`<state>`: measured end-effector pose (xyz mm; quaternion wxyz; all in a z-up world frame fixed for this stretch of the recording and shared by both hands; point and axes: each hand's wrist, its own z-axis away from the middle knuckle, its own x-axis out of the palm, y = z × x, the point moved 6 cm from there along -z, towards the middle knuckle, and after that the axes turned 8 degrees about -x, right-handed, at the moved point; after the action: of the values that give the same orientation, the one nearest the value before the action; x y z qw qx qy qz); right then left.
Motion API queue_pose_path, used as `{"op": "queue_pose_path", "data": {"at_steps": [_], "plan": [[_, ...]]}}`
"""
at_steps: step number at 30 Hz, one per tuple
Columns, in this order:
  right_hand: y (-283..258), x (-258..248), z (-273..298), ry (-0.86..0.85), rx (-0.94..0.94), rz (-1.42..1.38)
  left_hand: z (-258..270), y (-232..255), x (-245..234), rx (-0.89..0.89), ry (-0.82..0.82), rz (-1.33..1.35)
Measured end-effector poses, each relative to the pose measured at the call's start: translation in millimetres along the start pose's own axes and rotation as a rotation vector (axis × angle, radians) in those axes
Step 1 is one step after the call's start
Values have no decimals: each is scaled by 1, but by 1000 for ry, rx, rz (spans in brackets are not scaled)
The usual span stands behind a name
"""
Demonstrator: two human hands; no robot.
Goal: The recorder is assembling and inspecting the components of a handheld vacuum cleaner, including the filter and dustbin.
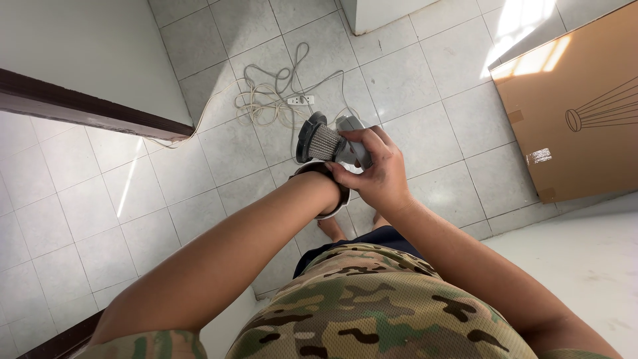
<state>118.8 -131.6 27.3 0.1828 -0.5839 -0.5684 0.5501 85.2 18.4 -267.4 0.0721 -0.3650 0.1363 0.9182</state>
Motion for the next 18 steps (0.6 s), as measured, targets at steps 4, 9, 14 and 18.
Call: {"op": "queue_pose_path", "data": {"at_steps": [4,9,14,18], "plan": [[1,2,-1,-5,40,4,7,-6,-5,-20,-3,-2],[3,1,-2,33,12,-37,12,-15,-7,-43,-14,-4],[5,0,-3,47,44,-42,87,48,-84,-54,-35,-8],[6,-2,-3,54,50,9,128,66,-107,-69,-49,-14]]}}
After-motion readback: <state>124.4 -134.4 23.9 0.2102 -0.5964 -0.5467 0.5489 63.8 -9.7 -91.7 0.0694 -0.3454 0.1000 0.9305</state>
